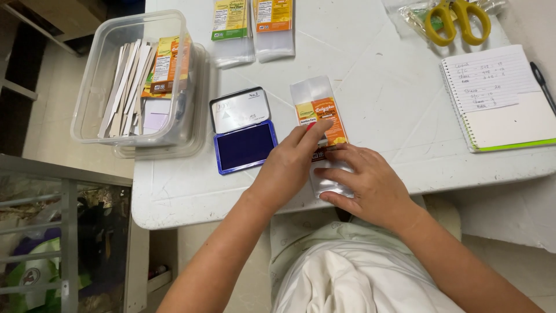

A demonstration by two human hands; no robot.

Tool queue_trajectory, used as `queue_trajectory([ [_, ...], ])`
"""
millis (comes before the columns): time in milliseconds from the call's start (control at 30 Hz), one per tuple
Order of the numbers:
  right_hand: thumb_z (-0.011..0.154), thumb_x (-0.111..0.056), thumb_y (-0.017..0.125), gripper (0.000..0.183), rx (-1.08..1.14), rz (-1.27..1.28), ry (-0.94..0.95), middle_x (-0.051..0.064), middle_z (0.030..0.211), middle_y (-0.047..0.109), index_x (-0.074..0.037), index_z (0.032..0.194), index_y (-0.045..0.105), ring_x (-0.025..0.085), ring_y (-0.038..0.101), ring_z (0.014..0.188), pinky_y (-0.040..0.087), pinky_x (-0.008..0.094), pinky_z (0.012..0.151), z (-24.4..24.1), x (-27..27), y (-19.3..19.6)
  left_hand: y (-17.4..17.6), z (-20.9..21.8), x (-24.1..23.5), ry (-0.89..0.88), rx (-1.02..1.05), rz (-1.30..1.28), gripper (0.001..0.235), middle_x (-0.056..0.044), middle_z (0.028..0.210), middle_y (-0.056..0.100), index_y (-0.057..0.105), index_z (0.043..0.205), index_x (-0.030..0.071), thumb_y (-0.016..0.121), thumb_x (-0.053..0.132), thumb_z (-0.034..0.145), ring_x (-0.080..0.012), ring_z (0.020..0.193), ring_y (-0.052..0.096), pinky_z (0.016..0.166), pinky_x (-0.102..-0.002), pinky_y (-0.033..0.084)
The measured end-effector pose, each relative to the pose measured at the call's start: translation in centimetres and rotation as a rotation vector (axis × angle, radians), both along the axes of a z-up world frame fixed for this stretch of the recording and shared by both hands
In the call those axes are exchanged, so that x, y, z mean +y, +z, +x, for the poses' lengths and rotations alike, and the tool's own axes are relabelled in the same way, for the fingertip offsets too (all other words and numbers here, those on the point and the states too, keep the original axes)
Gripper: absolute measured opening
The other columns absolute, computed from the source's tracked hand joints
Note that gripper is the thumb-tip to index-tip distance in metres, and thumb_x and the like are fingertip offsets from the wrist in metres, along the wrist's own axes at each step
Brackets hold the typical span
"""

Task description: The person stamps orange labels on clear plastic bags using a blue ink pad and a rubber stamp. They repeatedly dip the stamp into the ink pad and press it onto the labels, then place the stamped bags into a plastic container.

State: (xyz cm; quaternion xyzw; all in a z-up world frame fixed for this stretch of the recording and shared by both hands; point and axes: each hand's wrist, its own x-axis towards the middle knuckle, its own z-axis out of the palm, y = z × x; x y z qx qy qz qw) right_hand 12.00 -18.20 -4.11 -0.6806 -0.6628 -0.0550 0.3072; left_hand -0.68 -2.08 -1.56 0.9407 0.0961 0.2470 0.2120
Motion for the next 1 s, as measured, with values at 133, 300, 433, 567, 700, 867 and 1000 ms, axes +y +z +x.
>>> queue_trajectory([
  [133, 0.090, -0.057, 0.069, 0.039, 0.000, -0.008, -0.001, 0.005, 0.124, 0.065, -0.027, 0.116, 0.073, 0.031, 0.061, 0.129, 0.048, 0.049, 0.106, 0.3, -0.1, -0.5, 0.0, 0.3, 0.5, -0.003, -0.037, 0.000, 0.060, -0.014, 0.103, 0.066, 0.042, 0.154, 0.021, 0.061, -0.001, 0.101, -0.0375, 0.086, 0.075, 0.074, -0.044, 0.066],
  [300, 0.090, -0.057, 0.069, 0.040, 0.005, -0.008, 0.001, 0.006, 0.123, 0.065, -0.025, 0.114, 0.073, 0.032, 0.062, 0.128, 0.048, 0.050, 0.105, 0.0, 0.1, 0.0, -0.8, 0.1, 0.3, -0.004, -0.017, 0.047, 0.062, -0.012, 0.105, 0.066, 0.042, 0.155, 0.023, 0.061, -0.001, 0.101, -0.0344, 0.088, 0.075, 0.076, -0.043, 0.066],
  [433, 0.085, -0.064, 0.071, 0.049, -0.013, -0.024, -0.001, 0.006, 0.125, 0.065, -0.027, 0.118, 0.072, 0.031, 0.061, 0.128, 0.048, 0.049, 0.104, 0.4, -0.3, -0.4, -0.8, 0.7, 2.4, -0.036, -0.050, -0.161, 0.064, -0.015, 0.110, 0.069, 0.047, 0.152, 0.026, 0.067, 0.002, 0.095, -0.0409, 0.101, 0.072, 0.083, -0.051, 0.063],
  [567, 0.083, -0.058, 0.076, 0.047, 0.043, -0.065, 0.022, 0.008, 0.128, 0.066, -0.028, 0.119, 0.074, 0.035, 0.060, 0.130, 0.047, 0.051, 0.106, 0.6, -0.5, -0.4, 2.1, -1.6, 4.9, 0.089, -0.190, -0.408, 0.056, -0.026, 0.114, 0.072, 0.048, 0.151, 0.016, 0.065, 0.003, 0.099, -0.0463, 0.106, 0.071, 0.087, -0.052, 0.062],
  [700, 0.083, -0.054, 0.080, 0.046, 0.105, -0.128, 0.037, 0.012, 0.126, 0.068, -0.025, 0.119, 0.076, 0.038, 0.060, 0.130, 0.046, 0.054, 0.107, 0.8, -0.4, 0.2, 3.3, -4.8, 7.6, 0.232, -0.287, -0.381, 0.060, -0.025, 0.127, 0.066, 0.044, 0.154, 0.011, 0.058, -0.010, 0.100, -0.0402, 0.115, 0.069, 0.096, -0.046, 0.060],
  [867, 0.085, -0.050, 0.078, 0.043, 0.139, -0.110, 0.038, 0.012, 0.126, 0.069, -0.024, 0.118, 0.077, 0.038, 0.062, 0.128, 0.045, 0.052, 0.108, 0.9, -0.6, 0.0, 3.3, -7.5, 7.5, 0.332, -0.126, -0.224, 0.058, -0.031, 0.127, 0.062, 0.047, 0.150, 0.002, 0.059, -0.015, 0.096, -0.0480, 0.114, 0.066, 0.095, -0.051, 0.059],
  [1000, 0.097, -0.047, 0.063, 0.032, 0.106, -0.066, 0.014, 0.005, 0.129, 0.070, -0.026, 0.118, 0.075, 0.031, 0.062, 0.129, 0.047, 0.046, 0.108, 0.8, -0.7, 0.3, 3.0, -8.5, 7.4, 0.437, -0.067, -0.005, 0.062, -0.022, 0.117, 0.067, 0.048, 0.152, 0.009, 0.064, -0.008, 0.095, -0.0400, 0.109, 0.071, 0.090, -0.046, 0.062],
])
